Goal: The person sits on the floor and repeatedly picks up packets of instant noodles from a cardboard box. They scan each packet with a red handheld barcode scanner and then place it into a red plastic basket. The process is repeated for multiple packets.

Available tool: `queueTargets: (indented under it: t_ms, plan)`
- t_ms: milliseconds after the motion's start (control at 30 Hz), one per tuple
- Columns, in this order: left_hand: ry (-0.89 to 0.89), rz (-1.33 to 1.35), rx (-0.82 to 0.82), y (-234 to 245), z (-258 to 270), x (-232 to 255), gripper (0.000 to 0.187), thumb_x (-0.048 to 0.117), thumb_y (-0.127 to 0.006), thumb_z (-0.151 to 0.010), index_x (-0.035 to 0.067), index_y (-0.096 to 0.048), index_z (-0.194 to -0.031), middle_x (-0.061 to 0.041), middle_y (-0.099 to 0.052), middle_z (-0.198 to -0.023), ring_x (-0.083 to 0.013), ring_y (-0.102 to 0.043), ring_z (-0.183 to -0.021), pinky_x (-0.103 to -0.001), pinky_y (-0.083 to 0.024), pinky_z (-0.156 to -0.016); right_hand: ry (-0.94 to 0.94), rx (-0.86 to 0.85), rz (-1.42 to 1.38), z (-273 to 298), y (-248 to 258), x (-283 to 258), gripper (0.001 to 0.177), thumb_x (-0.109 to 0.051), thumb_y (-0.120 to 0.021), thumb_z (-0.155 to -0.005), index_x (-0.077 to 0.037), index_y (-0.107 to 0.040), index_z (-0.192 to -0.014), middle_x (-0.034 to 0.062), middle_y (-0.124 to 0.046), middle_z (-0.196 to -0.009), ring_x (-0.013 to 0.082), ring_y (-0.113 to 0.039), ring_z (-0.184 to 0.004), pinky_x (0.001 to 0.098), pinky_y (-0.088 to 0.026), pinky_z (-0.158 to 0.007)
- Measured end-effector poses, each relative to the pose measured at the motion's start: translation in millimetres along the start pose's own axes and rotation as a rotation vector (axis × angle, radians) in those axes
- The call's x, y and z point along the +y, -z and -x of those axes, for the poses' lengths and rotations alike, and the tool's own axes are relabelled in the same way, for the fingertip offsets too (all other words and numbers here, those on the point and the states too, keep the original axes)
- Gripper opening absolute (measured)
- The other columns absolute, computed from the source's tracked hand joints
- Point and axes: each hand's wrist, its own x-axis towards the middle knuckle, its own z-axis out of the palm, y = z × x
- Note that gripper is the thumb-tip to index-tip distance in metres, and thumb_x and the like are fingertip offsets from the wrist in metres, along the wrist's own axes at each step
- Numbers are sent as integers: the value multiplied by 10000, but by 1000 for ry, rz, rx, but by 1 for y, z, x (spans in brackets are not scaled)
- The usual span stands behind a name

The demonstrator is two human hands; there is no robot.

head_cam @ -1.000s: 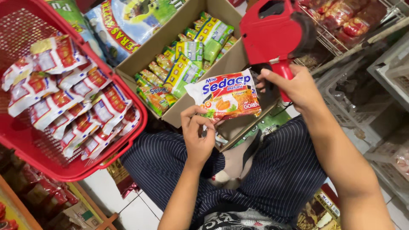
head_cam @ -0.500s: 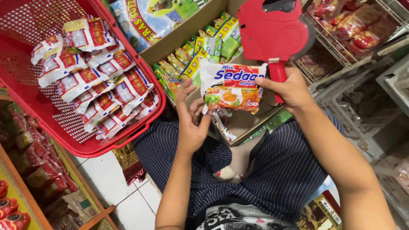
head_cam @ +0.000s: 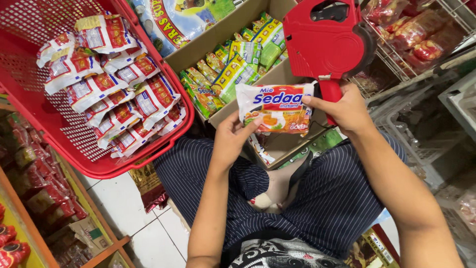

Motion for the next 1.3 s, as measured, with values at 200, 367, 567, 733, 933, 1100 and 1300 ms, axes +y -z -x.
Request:
queueTargets:
  t_ms: [200,367,567,733,933,1100,1300]
  plan:
    - [-82,-5,191,12,3,12,405,69,-728,-955,-94,-614,-1308,-115,-720,-1213,-140,-689,-1066,-283,-561,-942,-64,64,278,10,11,-5,288,-143,-802,-942,21,-724,-1165,87,-750,-984,130,-673,-826,282,-516,-729]
    - [-141,105,320,18,-3,18,452,71,-707,-972,-79,-543,-1366,-121,-679,-1280,-139,-675,-1125,-277,-551,-982,55,-63,163,17,8,-4,251,-123,-708,-974,11,-677,-1183,64,-751,-1032,130,-741,-880,254,-570,-780]
    - [-168,95,416,21,-6,18,408,93,-717,-959,-41,-548,-1305,-121,-680,-1226,-139,-680,-1044,-262,-560,-894,-4,-114,226,26,-7,-5,242,-102,-689,-959,-2,-685,-1180,91,-760,-1011,152,-728,-880,282,-563,-701]
    - [-159,0,428,12,-16,10,320,93,-744,-948,-30,-557,-1177,-141,-696,-1109,-144,-684,-929,-247,-546,-765,134,-176,-2,34,-29,-15,266,-121,-684,-971,-3,-640,-1206,65,-732,-1073,151,-730,-942,291,-601,-812]
    - [-299,-14,443,-4,-17,-4,274,72,-740,-953,-17,-540,-1116,-88,-707,-1046,-88,-650,-931,-220,-544,-786,128,-285,441,29,-38,4,252,-98,-727,-917,13,-707,-1142,54,-756,-960,134,-698,-869,286,-562,-786]
    - [-305,-94,557,16,1,23,264,79,-740,-977,-18,-537,-1116,-117,-710,-998,-100,-663,-852,-227,-551,-726,-55,-341,342,28,-24,29,293,-101,-755,-867,3,-727,-1139,32,-785,-969,116,-716,-864,286,-583,-778]
    - [-740,-917,832,36,40,121,334,-26,-750,-912,12,-597,-1206,-138,-642,-1149,-284,-640,-1085,-395,-521,-977,-101,-220,276,11,-10,33,263,-80,-736,-892,33,-739,-1130,89,-782,-979,153,-733,-865,295,-578,-789]
